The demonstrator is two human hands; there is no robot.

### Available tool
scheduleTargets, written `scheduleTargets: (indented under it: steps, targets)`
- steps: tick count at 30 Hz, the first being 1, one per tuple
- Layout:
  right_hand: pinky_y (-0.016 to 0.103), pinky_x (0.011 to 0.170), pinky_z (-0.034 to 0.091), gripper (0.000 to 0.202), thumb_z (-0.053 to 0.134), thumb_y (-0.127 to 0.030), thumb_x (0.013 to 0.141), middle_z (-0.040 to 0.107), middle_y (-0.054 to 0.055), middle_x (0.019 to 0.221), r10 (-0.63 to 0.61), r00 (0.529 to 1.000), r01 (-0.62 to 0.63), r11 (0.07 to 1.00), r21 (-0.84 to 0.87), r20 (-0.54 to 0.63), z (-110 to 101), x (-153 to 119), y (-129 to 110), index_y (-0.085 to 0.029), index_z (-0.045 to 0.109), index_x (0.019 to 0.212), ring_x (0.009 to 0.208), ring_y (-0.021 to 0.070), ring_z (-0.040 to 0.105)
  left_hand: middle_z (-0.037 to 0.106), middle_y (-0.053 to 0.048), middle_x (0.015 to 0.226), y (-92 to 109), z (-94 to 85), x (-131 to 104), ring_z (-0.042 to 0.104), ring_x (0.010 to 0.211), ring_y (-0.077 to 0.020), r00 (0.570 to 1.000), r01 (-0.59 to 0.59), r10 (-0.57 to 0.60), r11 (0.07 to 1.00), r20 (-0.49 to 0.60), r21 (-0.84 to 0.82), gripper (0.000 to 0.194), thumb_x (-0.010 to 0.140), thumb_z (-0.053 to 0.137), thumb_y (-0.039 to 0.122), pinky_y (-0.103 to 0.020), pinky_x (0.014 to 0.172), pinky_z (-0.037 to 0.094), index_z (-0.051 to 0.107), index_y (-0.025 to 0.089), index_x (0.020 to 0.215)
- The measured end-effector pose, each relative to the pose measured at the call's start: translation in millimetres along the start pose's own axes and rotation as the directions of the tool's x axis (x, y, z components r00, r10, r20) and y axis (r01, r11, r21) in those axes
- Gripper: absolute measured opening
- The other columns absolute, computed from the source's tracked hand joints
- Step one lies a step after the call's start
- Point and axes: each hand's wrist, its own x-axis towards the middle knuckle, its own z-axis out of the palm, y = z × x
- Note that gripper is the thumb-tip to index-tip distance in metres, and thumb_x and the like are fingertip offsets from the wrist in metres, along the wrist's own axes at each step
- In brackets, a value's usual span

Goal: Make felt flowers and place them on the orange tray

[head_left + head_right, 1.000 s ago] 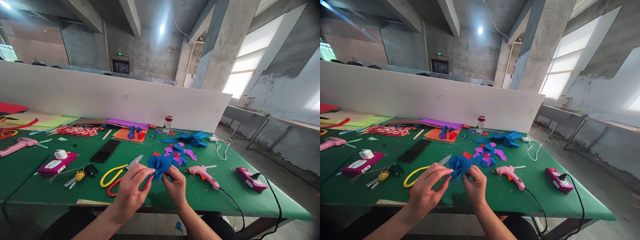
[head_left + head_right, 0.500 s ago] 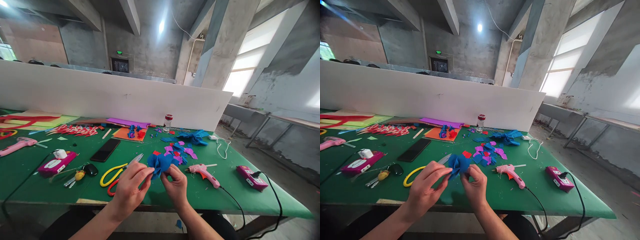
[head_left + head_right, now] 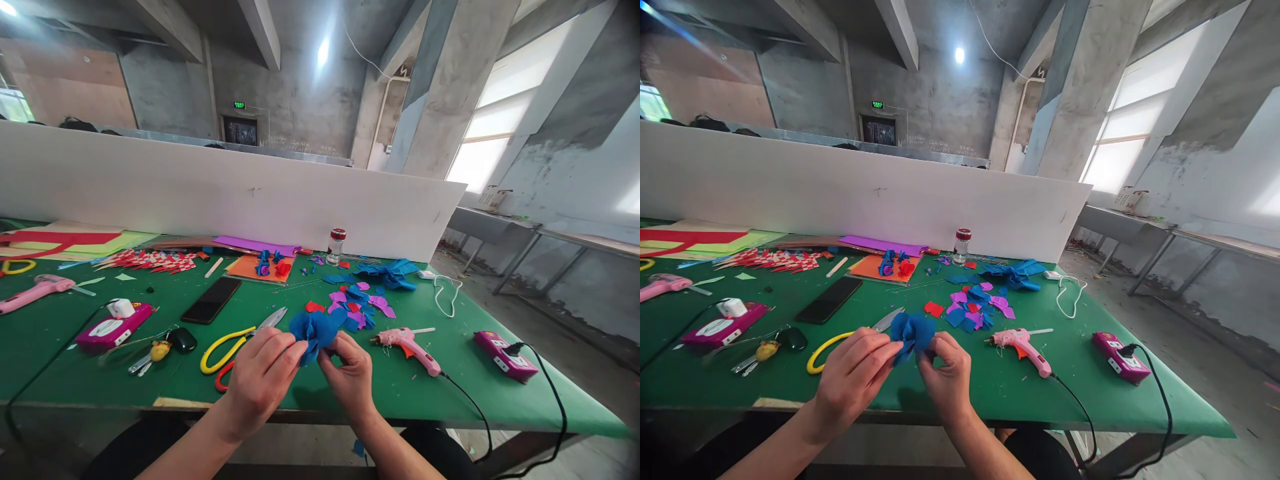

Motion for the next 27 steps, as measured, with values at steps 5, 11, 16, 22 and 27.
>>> scheduleTargets:
  steps: [5, 11, 16, 22, 27]
  targets:
    - [0.021, 0.049, 0.034, 0.023, 0.054, -0.011, 0.076, 0.043, -0.004, 0.056, 0.004, 1.0, -0.004, 1.0, -0.006, 0.002, 1.1, 0.2, -2.9, -0.019, 0.049, 0.054, 0.052, 0.0103, 0.041, 0.069, -0.01, 0.09, -2.2, -0.3, -3.8, 0.064, 0.082, -0.0201, 0.998, -0.054, 0.051, 0.996, 0.039, 0.074, 0.029, 0.081, 0.063, 0.002, -0.037, 0.079, 0.054, 0.061, 0.013, 0.108]
    - [0.02, 0.05, 0.034, 0.021, 0.055, -0.011, 0.076, 0.044, -0.004, 0.057, 0.01, 1.0, -0.01, 1.0, -0.015, 0.005, 1.1, -1.3, -1.3, -0.019, 0.052, 0.057, 0.053, 0.0105, 0.041, 0.069, -0.008, 0.084, 1.0, -1.0, -0.2, 0.065, 0.077, -0.0195, 0.999, -0.026, 0.028, 0.994, -0.016, 0.108, 0.023, 0.079, 0.066, 0.004, -0.036, 0.076, 0.055, 0.061, 0.013, 0.1]
    - [0.02, 0.05, 0.035, 0.021, 0.055, -0.01, 0.077, 0.043, -0.004, 0.057, 0.005, 1.0, -0.005, 1.0, -0.008, 0.0, -0.1, 0.1, -1.9, -0.019, 0.052, 0.057, 0.053, 0.0099, 0.041, 0.068, -0.008, 0.083, 4.0, -1.2, 3.2, 0.064, 0.078, -0.019, 1.0, 0.008, -0.008, 0.998, -0.004, 0.067, 0.022, 0.08, 0.065, 0.003, -0.035, 0.078, 0.054, 0.061, 0.013, 0.099]
    - [0.02, 0.05, 0.035, 0.021, 0.056, -0.011, 0.077, 0.045, -0.004, 0.057, 0.009, 1.0, -0.009, 1.0, 0.012, 0.002, -0.8, 0.2, -4.5, -0.018, 0.054, 0.058, 0.053, 0.0102, 0.043, 0.068, -0.008, 0.082, 3.7, -0.1, 3.0, 0.063, 0.078, -0.0187, 0.997, 0.076, -0.076, 0.997, 0.012, 0.005, 0.022, 0.081, 0.062, 0.005, -0.033, 0.075, 0.052, 0.06, 0.014, 0.1]
    - [0.022, 0.052, 0.039, 0.016, 0.059, -0.015, 0.078, 0.051, -0.002, 0.058, 0.075, 0.997, -0.076, 0.993, 0.088, 0.007, 0.3, -0.7, 0.4, -0.018, 0.063, 0.063, 0.055, 0.0118, 0.046, 0.068, -0.007, 0.08, 4.2, -4.1, 4.0, 0.063, 0.076, -0.0185, 0.998, 0.059, -0.059, 0.998, 0.021, 0.026, 0.02, 0.079, 0.066, 0.007, -0.033, 0.075, 0.051, 0.06, 0.016, 0.096]
